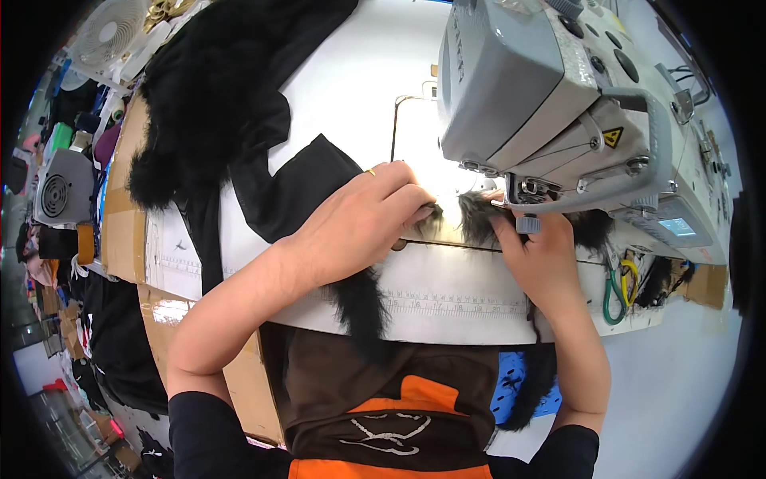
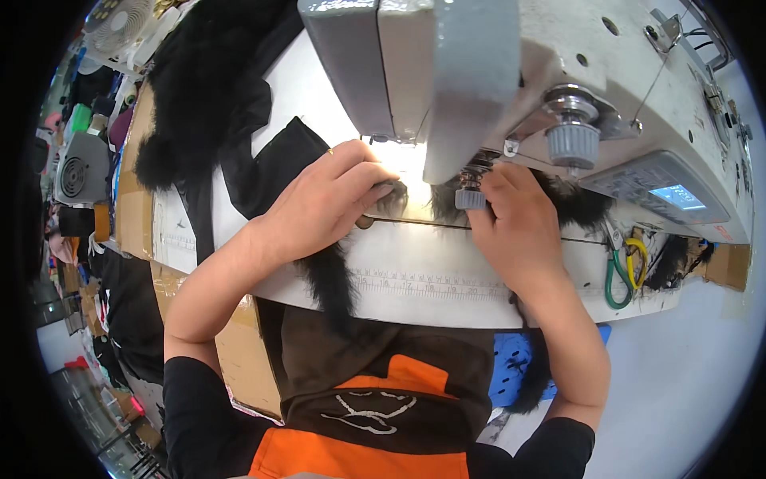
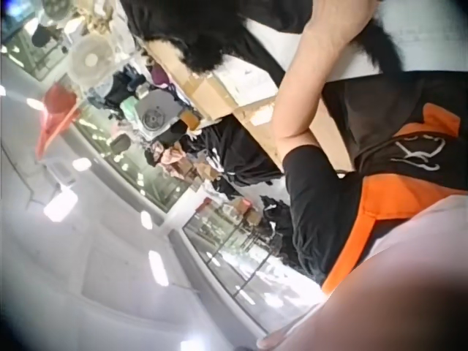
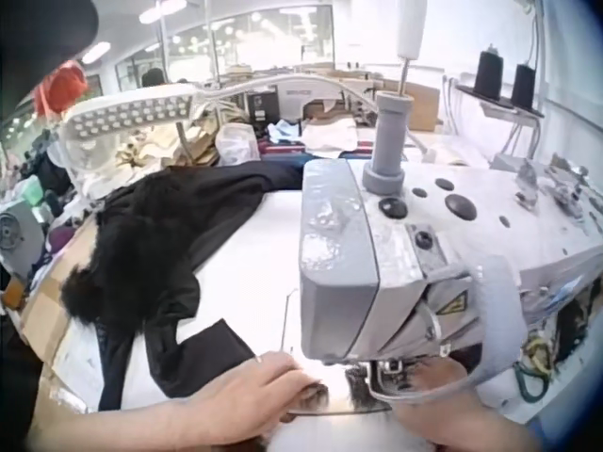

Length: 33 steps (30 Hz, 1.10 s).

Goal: Sewing faux fur trim onto black fabric using an industrial sewing machine and trimming it with scissors.

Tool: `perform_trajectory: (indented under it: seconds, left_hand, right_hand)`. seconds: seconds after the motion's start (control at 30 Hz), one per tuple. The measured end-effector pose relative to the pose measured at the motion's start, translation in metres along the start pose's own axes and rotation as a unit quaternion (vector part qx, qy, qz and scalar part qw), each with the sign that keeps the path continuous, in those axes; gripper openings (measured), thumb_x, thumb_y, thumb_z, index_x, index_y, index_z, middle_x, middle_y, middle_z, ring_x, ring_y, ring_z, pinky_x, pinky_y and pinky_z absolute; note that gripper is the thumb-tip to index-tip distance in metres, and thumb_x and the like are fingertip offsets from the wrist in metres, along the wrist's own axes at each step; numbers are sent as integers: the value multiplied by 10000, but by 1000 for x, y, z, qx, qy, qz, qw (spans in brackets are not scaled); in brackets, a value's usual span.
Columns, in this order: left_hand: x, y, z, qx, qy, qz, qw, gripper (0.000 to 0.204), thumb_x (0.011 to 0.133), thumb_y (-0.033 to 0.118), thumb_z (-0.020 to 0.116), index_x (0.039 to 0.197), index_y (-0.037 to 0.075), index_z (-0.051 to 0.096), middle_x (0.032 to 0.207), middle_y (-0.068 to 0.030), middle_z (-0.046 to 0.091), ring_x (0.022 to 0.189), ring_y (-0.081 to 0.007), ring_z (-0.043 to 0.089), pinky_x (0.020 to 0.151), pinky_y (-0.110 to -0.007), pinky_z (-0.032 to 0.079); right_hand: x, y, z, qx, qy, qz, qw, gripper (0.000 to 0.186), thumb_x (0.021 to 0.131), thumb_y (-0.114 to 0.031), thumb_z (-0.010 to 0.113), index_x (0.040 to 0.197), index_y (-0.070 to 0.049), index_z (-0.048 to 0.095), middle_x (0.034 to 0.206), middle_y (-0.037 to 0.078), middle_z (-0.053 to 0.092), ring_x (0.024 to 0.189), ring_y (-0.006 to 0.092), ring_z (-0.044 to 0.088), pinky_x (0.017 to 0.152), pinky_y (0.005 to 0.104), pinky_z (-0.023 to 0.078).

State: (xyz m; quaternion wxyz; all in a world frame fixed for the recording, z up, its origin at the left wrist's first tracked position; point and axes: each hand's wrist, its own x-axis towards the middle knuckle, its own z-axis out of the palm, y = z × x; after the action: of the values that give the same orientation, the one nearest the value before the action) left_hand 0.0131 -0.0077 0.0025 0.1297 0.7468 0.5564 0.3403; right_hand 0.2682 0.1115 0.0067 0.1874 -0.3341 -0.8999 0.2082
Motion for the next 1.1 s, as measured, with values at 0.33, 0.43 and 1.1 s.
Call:
perform_trajectory:
  seconds: [0.33,0.43,1.1]
  left_hand:
    - [10,-11,5,18,31,15,999,150,883,48,751,1028,86,740,956,-36,610,928,-247,614,856,-367,464]
    - [11,-8,7,41,46,12,998,112,878,79,777,988,95,759,952,-26,613,947,-242,606,885,-381,444]
    - [12,-2,6,38,34,-43,998,110,905,135,774,998,85,742,947,-54,582,1004,-267,583,969,-413,423]
  right_hand:
    - [13,7,27,-34,-17,-45,998,190,930,-167,748,1106,-110,790,974,89,699,932,325,687,838,440,534]
    - [13,10,28,-34,-46,-31,998,194,936,-176,748,1112,-104,782,953,102,690,911,340,684,827,447,534]
    - [28,-16,16,79,-48,-40,995,168,965,-171,771,1081,-49,779,953,114,738,876,268,700,822,391,543]
